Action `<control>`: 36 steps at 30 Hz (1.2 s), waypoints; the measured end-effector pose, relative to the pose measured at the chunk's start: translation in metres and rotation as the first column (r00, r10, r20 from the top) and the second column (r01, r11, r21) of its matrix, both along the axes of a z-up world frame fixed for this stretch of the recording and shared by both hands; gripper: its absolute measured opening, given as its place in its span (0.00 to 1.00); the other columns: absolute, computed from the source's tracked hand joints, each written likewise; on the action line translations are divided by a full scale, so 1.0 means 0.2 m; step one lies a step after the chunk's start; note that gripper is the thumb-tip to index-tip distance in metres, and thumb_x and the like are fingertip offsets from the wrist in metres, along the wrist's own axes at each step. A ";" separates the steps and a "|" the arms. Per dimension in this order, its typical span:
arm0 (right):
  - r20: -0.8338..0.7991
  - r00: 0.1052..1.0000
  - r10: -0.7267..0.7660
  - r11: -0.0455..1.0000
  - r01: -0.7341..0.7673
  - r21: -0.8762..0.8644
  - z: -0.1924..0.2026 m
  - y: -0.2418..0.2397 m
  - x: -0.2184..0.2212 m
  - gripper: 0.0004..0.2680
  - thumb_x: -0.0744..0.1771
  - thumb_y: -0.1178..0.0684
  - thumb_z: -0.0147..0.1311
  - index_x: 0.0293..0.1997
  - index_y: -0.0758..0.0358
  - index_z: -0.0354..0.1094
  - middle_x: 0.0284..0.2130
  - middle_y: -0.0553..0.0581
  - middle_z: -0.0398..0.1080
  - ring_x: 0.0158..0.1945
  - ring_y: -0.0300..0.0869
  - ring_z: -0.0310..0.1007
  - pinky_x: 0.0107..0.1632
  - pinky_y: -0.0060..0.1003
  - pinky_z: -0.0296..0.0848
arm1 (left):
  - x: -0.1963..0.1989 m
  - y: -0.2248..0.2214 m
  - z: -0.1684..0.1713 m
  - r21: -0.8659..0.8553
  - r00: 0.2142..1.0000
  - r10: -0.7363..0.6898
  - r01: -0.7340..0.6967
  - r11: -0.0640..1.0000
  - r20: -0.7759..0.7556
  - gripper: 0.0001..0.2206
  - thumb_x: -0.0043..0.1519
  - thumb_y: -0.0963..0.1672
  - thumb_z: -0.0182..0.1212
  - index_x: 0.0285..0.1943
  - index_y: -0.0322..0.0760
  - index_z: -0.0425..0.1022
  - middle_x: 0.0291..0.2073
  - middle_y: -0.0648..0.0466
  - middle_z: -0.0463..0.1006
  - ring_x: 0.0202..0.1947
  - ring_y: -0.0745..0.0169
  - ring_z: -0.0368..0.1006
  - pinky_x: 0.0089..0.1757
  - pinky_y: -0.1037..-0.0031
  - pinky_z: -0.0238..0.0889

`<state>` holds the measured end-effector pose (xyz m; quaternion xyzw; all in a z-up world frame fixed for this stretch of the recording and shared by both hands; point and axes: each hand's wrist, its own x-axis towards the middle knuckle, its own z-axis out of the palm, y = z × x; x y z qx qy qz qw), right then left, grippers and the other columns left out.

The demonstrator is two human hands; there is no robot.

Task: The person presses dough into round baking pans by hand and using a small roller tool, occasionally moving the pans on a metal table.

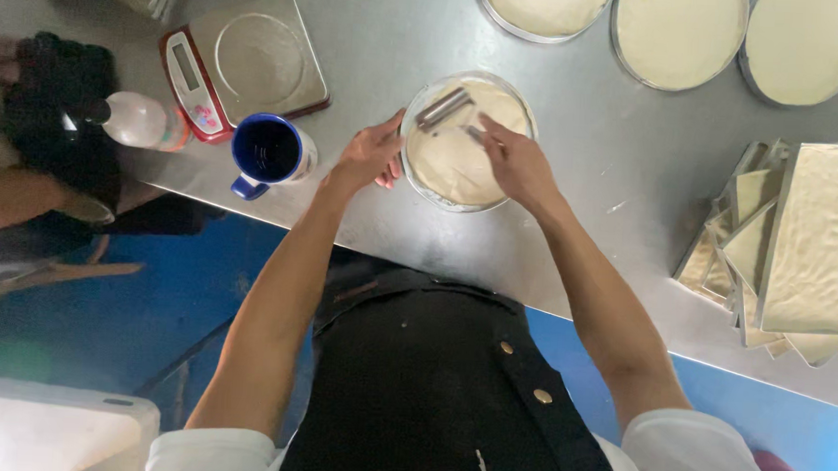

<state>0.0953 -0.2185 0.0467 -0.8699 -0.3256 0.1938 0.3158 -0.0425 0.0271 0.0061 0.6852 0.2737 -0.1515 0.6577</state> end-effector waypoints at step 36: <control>0.350 0.883 0.311 0.913 -0.176 -0.367 -0.28 0.45 -0.17 0.22 0.71 0.46 0.33 0.71 0.71 0.56 0.71 0.68 0.53 0.76 0.56 0.47 0.73 0.66 0.40 | 0.08 -0.10 0.00 0.150 1.000 -0.024 0.020 0.989 0.020 0.24 0.70 0.44 0.44 0.78 0.51 0.57 0.22 0.48 0.80 0.18 0.62 0.76 0.26 0.72 0.75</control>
